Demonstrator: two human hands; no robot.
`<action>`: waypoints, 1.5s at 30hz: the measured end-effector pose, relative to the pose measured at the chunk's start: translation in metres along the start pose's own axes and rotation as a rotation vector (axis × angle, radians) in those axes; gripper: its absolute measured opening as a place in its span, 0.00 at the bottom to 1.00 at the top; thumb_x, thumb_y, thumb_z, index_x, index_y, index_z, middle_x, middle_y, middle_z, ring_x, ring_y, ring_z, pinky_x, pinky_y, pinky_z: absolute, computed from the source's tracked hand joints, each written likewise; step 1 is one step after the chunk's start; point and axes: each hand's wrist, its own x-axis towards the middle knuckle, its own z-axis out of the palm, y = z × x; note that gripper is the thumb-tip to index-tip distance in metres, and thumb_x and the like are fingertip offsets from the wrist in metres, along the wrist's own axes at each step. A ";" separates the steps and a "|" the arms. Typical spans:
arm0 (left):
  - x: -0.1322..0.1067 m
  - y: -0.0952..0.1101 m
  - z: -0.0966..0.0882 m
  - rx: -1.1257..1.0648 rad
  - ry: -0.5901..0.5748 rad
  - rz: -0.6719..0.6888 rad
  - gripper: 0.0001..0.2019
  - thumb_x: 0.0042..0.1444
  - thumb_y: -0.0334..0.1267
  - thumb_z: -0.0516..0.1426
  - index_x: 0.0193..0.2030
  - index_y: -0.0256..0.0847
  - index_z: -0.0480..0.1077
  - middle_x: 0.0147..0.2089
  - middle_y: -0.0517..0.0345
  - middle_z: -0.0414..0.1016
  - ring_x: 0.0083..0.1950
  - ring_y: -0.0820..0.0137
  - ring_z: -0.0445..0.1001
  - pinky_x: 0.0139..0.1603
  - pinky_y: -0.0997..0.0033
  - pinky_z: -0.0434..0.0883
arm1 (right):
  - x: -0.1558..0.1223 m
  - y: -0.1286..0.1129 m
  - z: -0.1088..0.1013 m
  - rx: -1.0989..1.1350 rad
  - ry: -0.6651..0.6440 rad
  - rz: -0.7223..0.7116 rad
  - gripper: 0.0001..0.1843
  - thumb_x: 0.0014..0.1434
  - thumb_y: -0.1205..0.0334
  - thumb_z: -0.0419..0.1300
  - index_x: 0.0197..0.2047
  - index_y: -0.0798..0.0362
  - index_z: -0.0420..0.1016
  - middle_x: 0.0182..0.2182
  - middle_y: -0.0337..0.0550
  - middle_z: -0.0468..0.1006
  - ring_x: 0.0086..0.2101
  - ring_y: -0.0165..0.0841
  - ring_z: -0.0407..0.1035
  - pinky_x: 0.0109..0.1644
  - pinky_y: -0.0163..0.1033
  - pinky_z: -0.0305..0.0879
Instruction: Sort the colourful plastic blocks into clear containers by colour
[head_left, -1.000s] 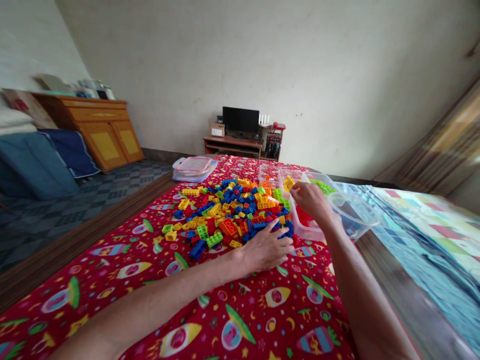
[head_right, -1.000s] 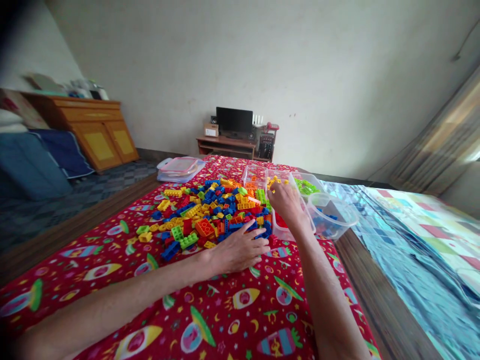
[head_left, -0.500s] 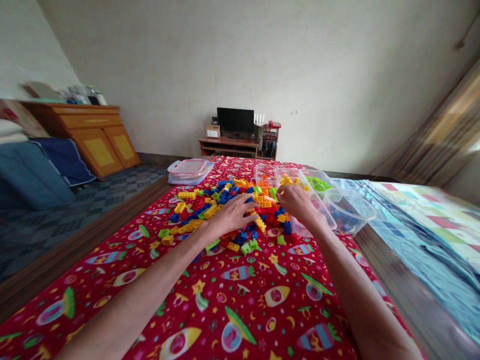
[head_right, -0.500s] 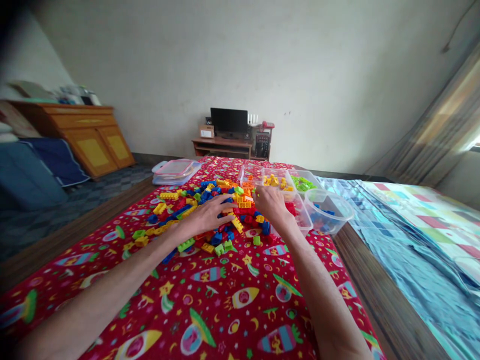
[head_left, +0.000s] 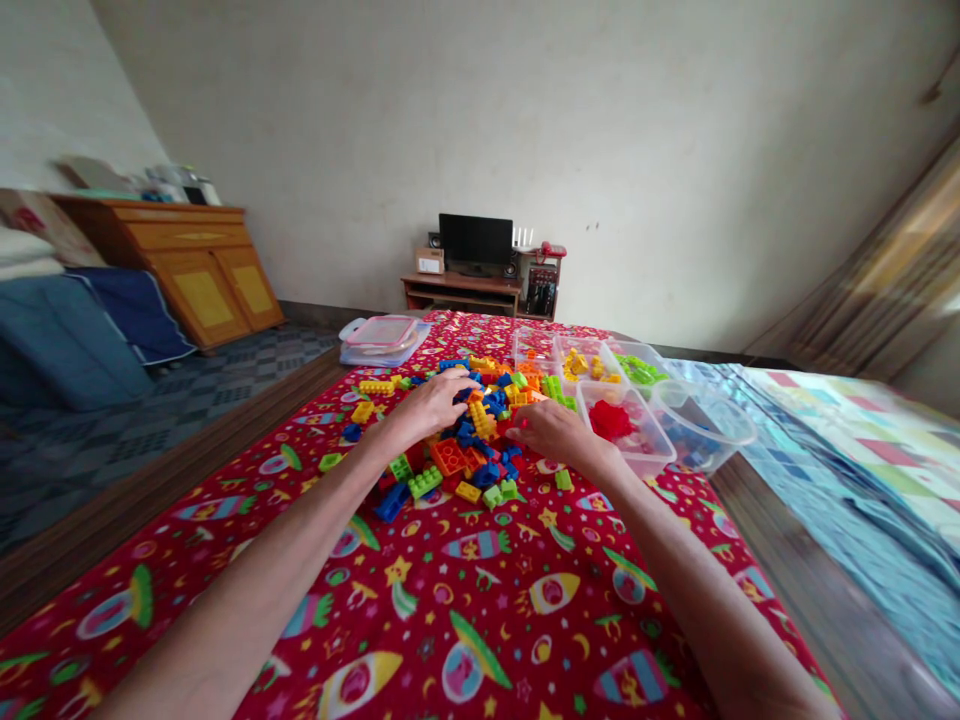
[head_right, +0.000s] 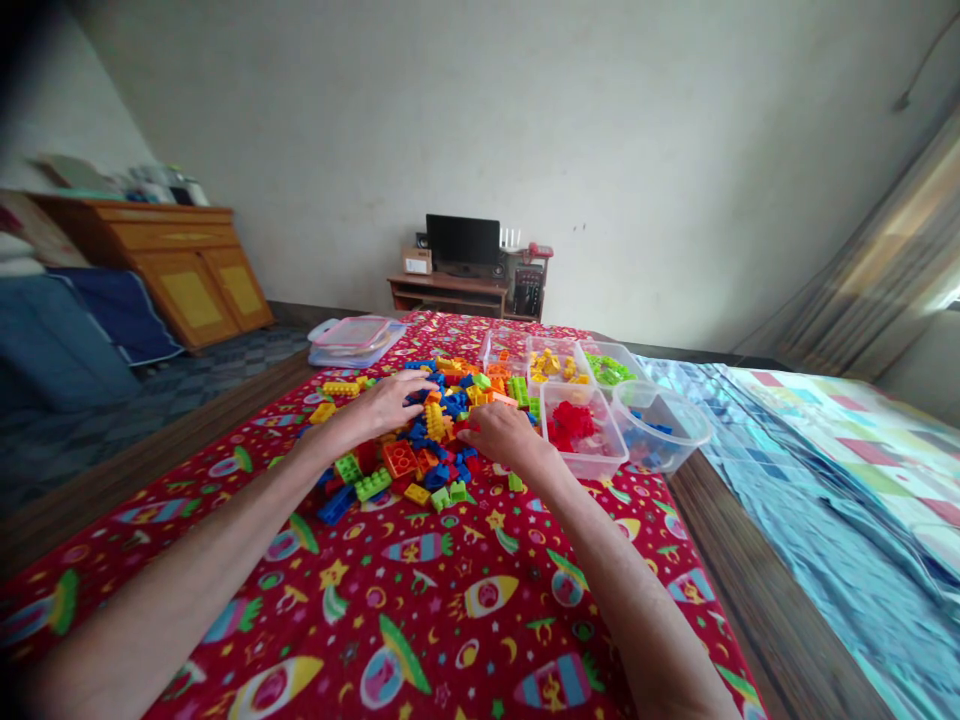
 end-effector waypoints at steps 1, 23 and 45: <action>-0.001 -0.001 -0.001 0.002 -0.008 -0.006 0.18 0.52 0.31 0.53 0.50 0.41 0.72 0.58 0.51 0.69 0.60 0.61 0.67 0.62 0.60 0.64 | 0.000 -0.001 0.001 -0.005 0.001 0.000 0.18 0.63 0.51 0.52 0.41 0.54 0.77 0.39 0.51 0.79 0.41 0.37 0.73 0.41 0.36 0.63; -0.010 0.024 -0.009 0.097 -0.092 -0.010 0.15 0.55 0.32 0.56 0.50 0.39 0.71 0.50 0.50 0.74 0.52 0.62 0.73 0.54 0.65 0.69 | 0.005 -0.025 0.034 0.016 0.082 -0.154 0.25 0.59 0.69 0.49 0.60 0.60 0.62 0.49 0.57 0.73 0.48 0.41 0.67 0.48 0.42 0.65; -0.009 0.065 -0.025 -0.252 0.176 0.026 0.25 0.52 0.33 0.60 0.58 0.42 0.64 0.48 0.55 0.76 0.45 0.68 0.76 0.49 0.68 0.72 | 0.007 -0.022 -0.009 1.092 0.165 0.126 0.16 0.62 0.54 0.49 0.44 0.54 0.71 0.34 0.42 0.78 0.33 0.31 0.73 0.32 0.32 0.68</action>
